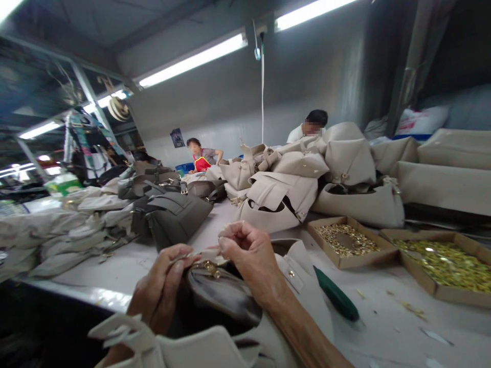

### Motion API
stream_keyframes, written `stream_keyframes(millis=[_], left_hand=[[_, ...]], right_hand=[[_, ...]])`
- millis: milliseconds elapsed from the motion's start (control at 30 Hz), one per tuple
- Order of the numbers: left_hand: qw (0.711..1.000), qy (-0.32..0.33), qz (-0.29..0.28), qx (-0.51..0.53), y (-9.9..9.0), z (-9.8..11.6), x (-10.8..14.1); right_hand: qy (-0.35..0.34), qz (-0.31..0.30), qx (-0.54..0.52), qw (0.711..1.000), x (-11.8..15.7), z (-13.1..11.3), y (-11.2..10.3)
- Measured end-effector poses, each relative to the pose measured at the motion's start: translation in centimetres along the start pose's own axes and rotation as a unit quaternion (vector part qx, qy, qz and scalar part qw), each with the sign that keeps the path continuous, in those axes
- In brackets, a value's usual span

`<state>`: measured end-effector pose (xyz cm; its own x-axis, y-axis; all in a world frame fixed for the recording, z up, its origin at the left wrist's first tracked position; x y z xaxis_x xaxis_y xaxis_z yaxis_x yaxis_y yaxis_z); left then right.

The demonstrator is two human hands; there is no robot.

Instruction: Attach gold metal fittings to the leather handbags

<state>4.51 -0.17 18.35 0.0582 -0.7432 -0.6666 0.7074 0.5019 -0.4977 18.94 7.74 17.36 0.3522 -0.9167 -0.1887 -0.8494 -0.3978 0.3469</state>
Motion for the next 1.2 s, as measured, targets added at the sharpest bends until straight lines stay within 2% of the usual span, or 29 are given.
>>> stream_keyframes(millis=[167, 300, 367, 467, 667, 767, 1000, 1200], left_hand=[[0.997, 0.064, -0.038, -0.013, 0.2, 1.0, -0.8], [0.979, 0.180, -0.077, -0.049, 0.8, 2.7, -0.9], [0.972, 0.211, -0.082, -0.058, 1.0, 3.0, -0.8], [0.975, 0.203, -0.078, -0.049, 0.9, 2.6, -0.6], [0.985, 0.139, -0.094, -0.035, 1.3, 1.6, -0.9], [0.985, 0.136, -0.099, -0.039, 1.5, 1.7, -1.2], [0.999, 0.023, -0.032, 0.015, 0.4, 0.4, -0.6], [0.997, 0.070, -0.041, 0.004, 0.3, 2.1, 0.2]], right_hand=[[-0.024, -0.030, 0.003, 0.999, 1.7, -0.8, 0.8], [-0.032, -0.022, 0.028, 0.999, 2.6, -1.1, 0.7], [-0.030, -0.013, 0.033, 0.999, 2.8, -1.1, 0.6], [-0.033, -0.011, 0.065, 0.997, 2.9, -1.0, 0.8], [-0.076, -0.043, 0.172, 0.981, 3.2, 0.0, 1.6], [-0.066, -0.047, 0.196, 0.977, 3.4, 0.7, 1.7], [-0.073, -0.063, 0.215, 0.972, 4.1, 0.3, 2.1], [-0.066, -0.096, 0.180, 0.977, 4.0, 0.2, 2.9]])
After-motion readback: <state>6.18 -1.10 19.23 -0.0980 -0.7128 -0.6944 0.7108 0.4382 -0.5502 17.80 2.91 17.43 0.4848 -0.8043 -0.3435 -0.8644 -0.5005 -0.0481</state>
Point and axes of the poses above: each hand's wrist, its own x-axis away from the middle knuckle, its own y-axis out of the palm, z = x × y, the point moved 10 cm from there along -x, towards the middle knuckle, and after that the axes turned 9 degrees about y, right-handed, at the moved point
